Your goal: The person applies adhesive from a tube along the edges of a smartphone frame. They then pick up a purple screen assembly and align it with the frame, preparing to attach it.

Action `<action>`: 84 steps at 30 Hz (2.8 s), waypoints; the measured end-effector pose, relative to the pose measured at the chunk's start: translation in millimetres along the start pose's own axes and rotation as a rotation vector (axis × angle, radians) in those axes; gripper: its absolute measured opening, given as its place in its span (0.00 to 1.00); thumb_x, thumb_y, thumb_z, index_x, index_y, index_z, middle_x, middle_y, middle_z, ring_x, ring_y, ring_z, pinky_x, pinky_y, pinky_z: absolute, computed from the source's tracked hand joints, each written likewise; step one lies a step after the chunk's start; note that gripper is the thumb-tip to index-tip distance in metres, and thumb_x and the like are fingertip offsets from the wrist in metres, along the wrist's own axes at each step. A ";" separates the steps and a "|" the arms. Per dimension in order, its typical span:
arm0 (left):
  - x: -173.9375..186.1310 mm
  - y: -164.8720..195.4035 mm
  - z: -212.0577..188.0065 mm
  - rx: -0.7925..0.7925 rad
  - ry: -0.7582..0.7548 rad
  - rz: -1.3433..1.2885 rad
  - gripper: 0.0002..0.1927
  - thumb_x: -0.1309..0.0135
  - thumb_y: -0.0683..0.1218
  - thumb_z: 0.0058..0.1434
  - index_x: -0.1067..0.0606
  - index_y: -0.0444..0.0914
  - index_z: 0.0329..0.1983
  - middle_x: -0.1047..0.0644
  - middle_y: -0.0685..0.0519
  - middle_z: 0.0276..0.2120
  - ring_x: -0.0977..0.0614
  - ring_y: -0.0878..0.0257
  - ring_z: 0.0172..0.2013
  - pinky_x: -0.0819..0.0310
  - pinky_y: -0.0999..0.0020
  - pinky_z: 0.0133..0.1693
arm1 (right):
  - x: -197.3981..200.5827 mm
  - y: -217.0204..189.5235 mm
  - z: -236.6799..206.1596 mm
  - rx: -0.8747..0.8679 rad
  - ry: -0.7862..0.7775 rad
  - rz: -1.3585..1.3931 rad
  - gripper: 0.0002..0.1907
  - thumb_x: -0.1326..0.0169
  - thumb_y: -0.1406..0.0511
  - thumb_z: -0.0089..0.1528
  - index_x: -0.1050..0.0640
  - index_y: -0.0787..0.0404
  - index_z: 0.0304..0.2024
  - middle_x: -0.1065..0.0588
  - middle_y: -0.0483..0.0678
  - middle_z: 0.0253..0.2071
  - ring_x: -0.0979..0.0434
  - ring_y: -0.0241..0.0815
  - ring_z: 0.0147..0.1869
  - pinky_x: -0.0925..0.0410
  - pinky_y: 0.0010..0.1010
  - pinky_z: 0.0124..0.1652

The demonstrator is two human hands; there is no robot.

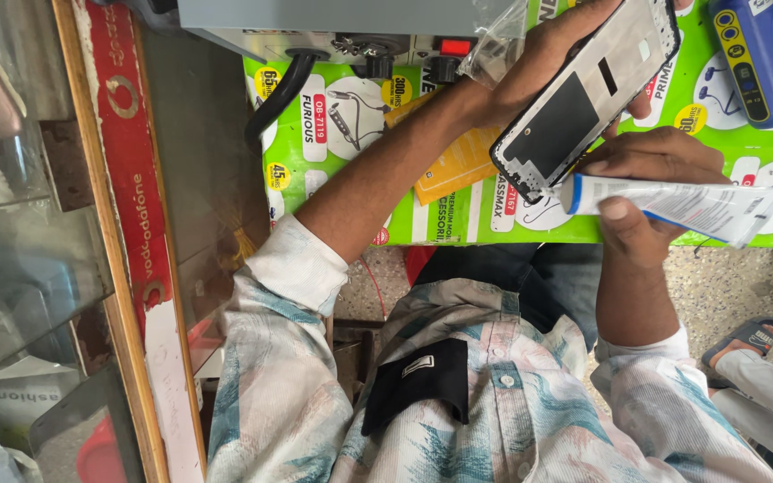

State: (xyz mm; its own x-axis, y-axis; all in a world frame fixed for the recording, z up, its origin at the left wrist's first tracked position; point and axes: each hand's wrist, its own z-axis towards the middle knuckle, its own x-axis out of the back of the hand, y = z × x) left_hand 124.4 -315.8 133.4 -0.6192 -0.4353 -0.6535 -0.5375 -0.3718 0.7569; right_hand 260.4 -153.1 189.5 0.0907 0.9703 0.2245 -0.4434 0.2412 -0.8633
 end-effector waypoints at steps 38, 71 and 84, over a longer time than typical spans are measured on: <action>2.7 -4.3 6.5 -0.081 -0.008 -0.037 0.35 0.64 0.68 0.73 0.29 0.35 0.60 0.17 0.45 0.48 0.12 0.59 0.47 0.12 0.64 0.48 | -4.8 31.8 -9.0 -0.091 0.010 0.298 0.25 0.36 0.51 0.65 0.27 0.64 0.50 0.23 0.56 0.33 0.20 0.46 0.33 0.32 0.34 0.59; 8.2 -13.8 6.9 -0.018 0.040 -0.060 0.37 0.63 0.69 0.74 0.24 0.31 0.56 0.17 0.44 0.42 0.15 0.60 0.39 0.17 0.66 0.38 | -5.8 13.4 6.5 -0.046 -0.218 0.038 0.23 0.37 0.54 0.64 0.20 0.71 0.41 0.22 0.56 0.34 0.22 0.45 0.35 0.31 0.27 0.42; 17.2 -20.4 4.5 -0.125 0.087 0.090 0.35 0.58 0.69 0.73 0.25 0.33 0.53 0.21 0.49 0.42 0.19 0.64 0.40 0.19 0.65 0.41 | -26.3 17.5 4.4 0.067 -0.200 0.203 0.27 0.61 0.42 0.73 0.30 0.57 0.53 0.28 0.58 0.47 0.26 0.42 0.48 0.29 0.30 0.50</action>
State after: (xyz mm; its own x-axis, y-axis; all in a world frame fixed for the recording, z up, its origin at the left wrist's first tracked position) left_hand 122.1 -312.1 106.7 -0.6068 -0.5391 -0.5841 -0.4032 -0.4245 0.8107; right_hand 246.3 -174.5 170.5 -0.1805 0.9735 0.1407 -0.4934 0.0341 -0.8691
